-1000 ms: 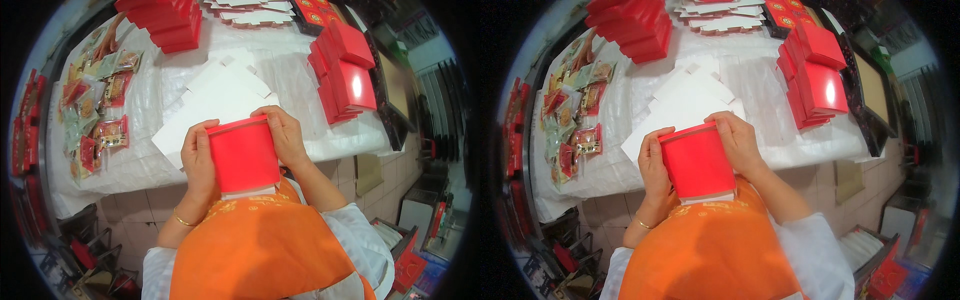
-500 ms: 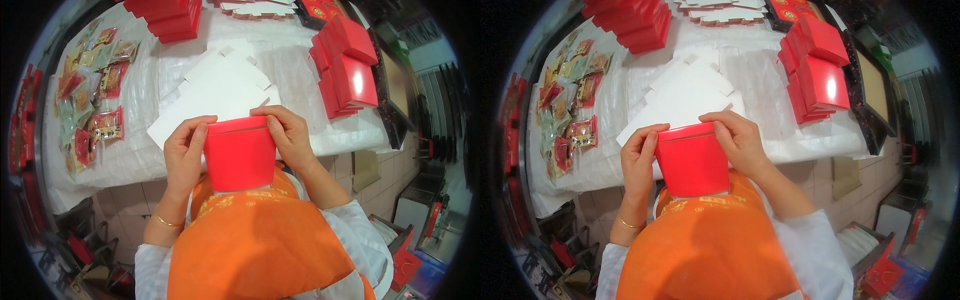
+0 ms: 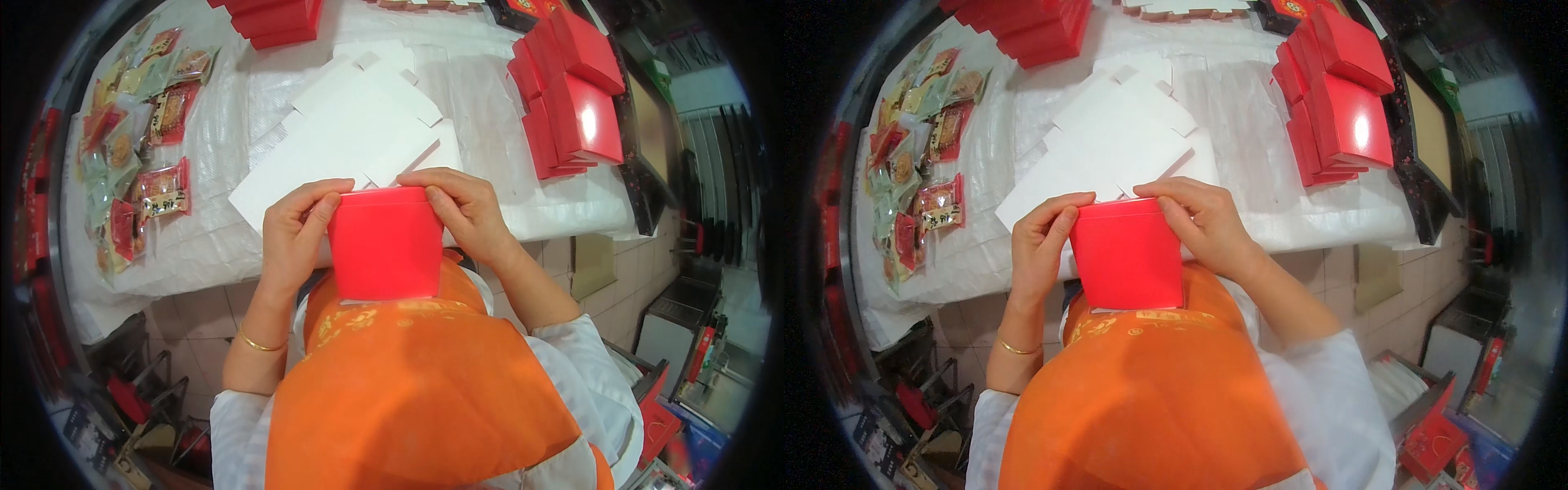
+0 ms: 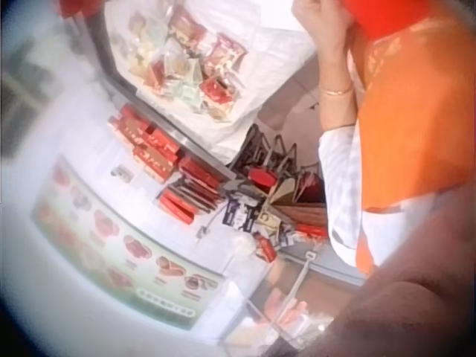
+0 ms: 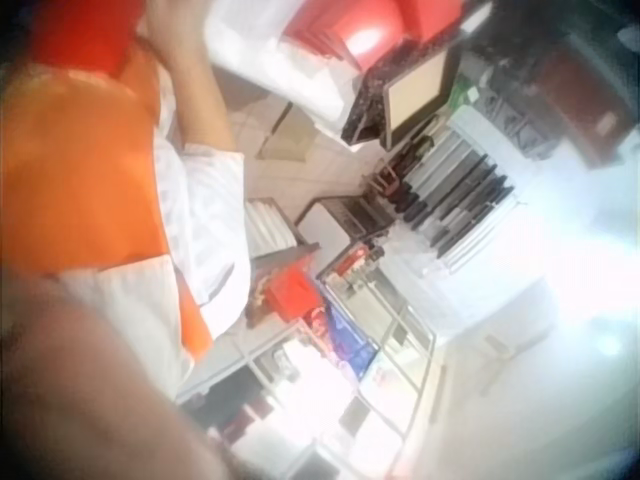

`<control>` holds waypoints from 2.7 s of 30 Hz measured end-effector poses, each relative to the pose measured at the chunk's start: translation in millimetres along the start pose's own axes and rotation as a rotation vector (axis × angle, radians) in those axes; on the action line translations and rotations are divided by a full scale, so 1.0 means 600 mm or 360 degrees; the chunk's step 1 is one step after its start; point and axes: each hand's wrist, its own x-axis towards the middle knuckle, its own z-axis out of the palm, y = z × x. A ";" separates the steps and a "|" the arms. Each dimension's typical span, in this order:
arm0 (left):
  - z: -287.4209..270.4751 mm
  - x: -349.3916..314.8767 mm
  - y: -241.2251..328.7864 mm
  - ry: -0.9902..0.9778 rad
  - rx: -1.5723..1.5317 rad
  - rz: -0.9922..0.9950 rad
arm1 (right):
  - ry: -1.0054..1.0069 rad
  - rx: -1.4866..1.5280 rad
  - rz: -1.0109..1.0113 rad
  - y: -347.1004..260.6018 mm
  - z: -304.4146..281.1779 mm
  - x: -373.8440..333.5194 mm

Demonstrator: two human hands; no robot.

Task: The person folds flat white cardboard pieces into small red boxes by hand. They then place a small packaged item into each box, close the lid, and stack the finished boxes into a larger black tray.

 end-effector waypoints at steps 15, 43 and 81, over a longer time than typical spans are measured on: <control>0.060 0.008 -0.029 0.0074 -0.0393 -0.0098 | 0.0009 0.0558 0.0465 0.014 0.010 -0.003; 0.073 -0.007 -0.055 0.0148 -0.0066 0.0063 | -0.0191 0.0513 0.0538 0.044 0.011 -0.001; 0.085 0.060 0.017 -0.0234 0.0369 0.0246 | -0.0290 0.0560 0.0430 0.035 0.010 -0.003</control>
